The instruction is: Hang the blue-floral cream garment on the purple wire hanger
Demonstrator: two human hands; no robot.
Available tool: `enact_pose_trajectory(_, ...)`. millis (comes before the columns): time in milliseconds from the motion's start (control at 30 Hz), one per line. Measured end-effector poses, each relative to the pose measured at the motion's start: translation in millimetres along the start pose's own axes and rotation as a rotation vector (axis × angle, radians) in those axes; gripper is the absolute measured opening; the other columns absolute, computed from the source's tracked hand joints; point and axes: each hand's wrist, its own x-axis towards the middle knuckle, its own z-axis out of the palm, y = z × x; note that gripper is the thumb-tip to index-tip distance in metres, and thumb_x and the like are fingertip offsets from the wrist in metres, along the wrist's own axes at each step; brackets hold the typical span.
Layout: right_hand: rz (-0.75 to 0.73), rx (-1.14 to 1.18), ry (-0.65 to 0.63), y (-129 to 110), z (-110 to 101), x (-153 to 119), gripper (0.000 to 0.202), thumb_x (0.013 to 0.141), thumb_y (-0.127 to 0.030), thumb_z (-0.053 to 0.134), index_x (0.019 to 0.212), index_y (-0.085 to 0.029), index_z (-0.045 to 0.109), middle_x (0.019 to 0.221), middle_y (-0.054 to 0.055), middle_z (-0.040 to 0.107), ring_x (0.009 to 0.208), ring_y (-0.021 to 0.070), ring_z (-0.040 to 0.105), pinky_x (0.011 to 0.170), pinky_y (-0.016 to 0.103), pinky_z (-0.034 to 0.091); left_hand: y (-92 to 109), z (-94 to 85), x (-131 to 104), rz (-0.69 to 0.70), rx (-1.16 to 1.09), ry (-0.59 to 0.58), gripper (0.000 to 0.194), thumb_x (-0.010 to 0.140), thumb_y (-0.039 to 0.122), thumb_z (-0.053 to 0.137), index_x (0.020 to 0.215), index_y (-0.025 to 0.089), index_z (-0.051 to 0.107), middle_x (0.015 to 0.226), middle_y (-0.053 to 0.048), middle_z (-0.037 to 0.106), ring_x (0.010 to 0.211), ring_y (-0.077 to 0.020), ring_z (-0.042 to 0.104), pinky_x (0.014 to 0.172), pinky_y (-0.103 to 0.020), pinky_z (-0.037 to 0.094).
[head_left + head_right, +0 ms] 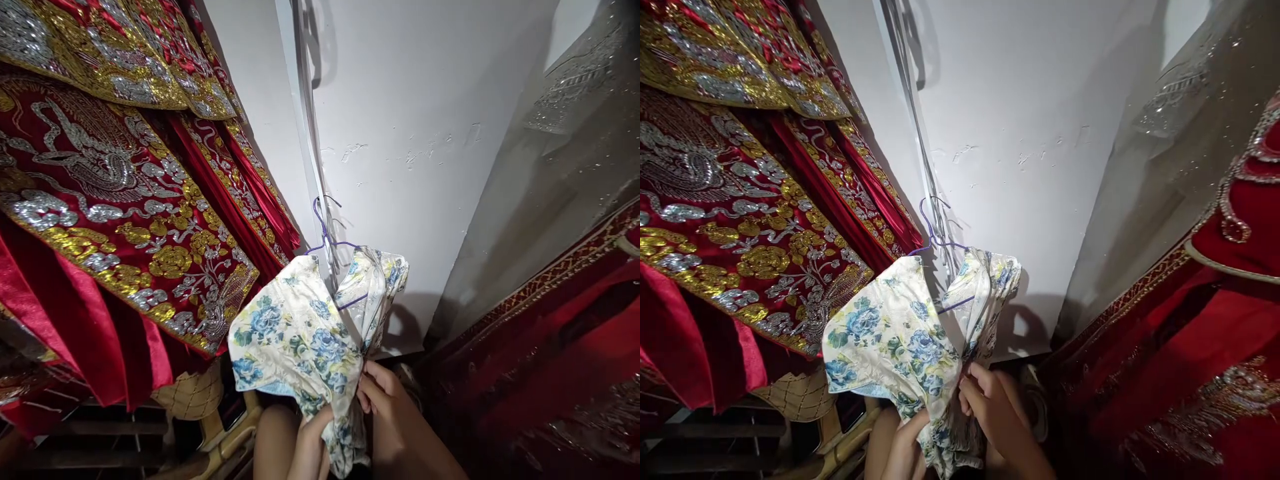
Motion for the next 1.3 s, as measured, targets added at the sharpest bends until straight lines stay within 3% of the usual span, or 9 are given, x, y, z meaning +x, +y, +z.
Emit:
enact_pose_trajectory(133,0.053,-0.042,0.023,4,-2,1,0.034,0.090,-0.046,0.052,0.065,-0.022,0.051,0.050,-0.004,0.045,0.050,0.0126,0.041,0.053,0.027,0.031,13,-10.0,11,0.023,0.022,0.074,0.055,0.060,0.035,0.086,0.109,0.018,0.071,0.097,-0.012,0.075,0.105,-0.0373,0.069,0.093,-0.048,0.054)
enact_pose_trajectory(233,0.089,-0.057,0.024,3,-7,-2,0.033,0.088,-0.043,0.051,0.063,-0.023,0.046,0.048,-0.006,0.040,0.047,0.0123,0.039,0.052,0.028,0.029,12,-24.5,33,0.328,0.103,0.285,0.062,0.060,0.042,0.087,0.112,0.018,0.065,0.107,-0.011,0.071,0.108,-0.0323,0.066,0.095,-0.043,0.052)
enact_pose_trajectory(367,0.135,-0.027,-0.033,4,-10,-8,0.033,0.089,-0.044,0.049,0.063,-0.024,0.046,0.043,-0.007,0.040,0.043,0.0123,0.040,0.051,0.028,0.031,-15,-34.1,51,0.782,0.332,0.572,0.064,0.064,0.045,0.084,0.117,0.020,0.059,0.113,-0.009,0.063,0.110,-0.0284,0.060,0.096,-0.041,0.049)
enact_pose_trajectory(467,0.152,0.033,-0.107,7,-7,-13,0.034,0.089,-0.048,0.050,0.067,-0.022,0.051,0.044,-0.004,0.049,0.043,0.0126,0.044,0.051,0.026,0.035,-41,-20.0,45,0.840,0.575,0.322,0.048,0.072,0.036,0.080,0.115,0.020,0.064,0.119,-0.011,0.063,0.114,-0.0286,0.059,0.100,-0.041,0.047)
enact_pose_trajectory(567,0.110,0.082,-0.138,6,-2,-18,0.039,0.091,-0.054,0.050,0.069,-0.021,0.052,0.048,-0.002,0.057,0.045,0.0129,0.050,0.050,0.025,0.037,-56,3.2,35,0.684,0.612,-0.046,0.025,0.082,0.030,0.070,0.103,0.018,0.068,0.102,-0.009,0.069,0.098,-0.0258,0.065,0.091,-0.036,0.051)
enact_pose_trajectory(633,0.102,0.094,-0.134,5,0,-19,0.043,0.090,-0.057,0.052,0.067,-0.021,0.052,0.048,-0.001,0.057,0.045,0.0126,0.051,0.049,0.024,0.037,-58,14.6,32,0.613,0.576,-0.170,0.015,0.087,0.030,0.063,0.091,0.017,0.069,0.089,-0.007,0.070,0.087,-0.0236,0.066,0.082,-0.032,0.052)
enact_pose_trajectory(933,0.172,0.326,0.027,-9,-6,2,0.053,0.078,-0.072,0.059,0.067,-0.022,0.049,0.037,-0.005,0.050,0.032,0.0087,0.036,0.040,0.022,0.028,-53,6.4,28,0.602,0.644,-0.247,0.019,0.090,0.022,0.055,0.074,0.017,0.062,0.074,-0.005,0.064,0.071,-0.0183,0.060,0.068,-0.026,0.046)
enact_pose_trajectory(1100,-0.030,0.234,0.043,-63,-21,34,0.049,0.079,-0.067,0.064,0.069,-0.020,0.057,0.038,-0.003,0.053,0.033,0.0096,0.038,0.039,0.023,0.029,-68,11.5,38,0.680,0.780,-0.155,0.022,0.090,0.022,0.053,0.068,0.019,0.047,0.067,0.000,0.048,0.064,-0.0149,0.047,0.060,-0.024,0.035)
enact_pose_trajectory(1300,-0.193,0.127,0.124,-124,-33,45,0.041,0.084,-0.056,0.064,0.066,-0.019,0.063,0.039,-0.002,0.056,0.035,0.0109,0.042,0.042,0.025,0.035,-69,29.6,57,0.742,0.873,-0.261,0.027,0.088,0.017,0.051,0.066,0.020,0.037,0.066,0.001,0.044,0.064,-0.0141,0.043,0.060,-0.026,0.029)
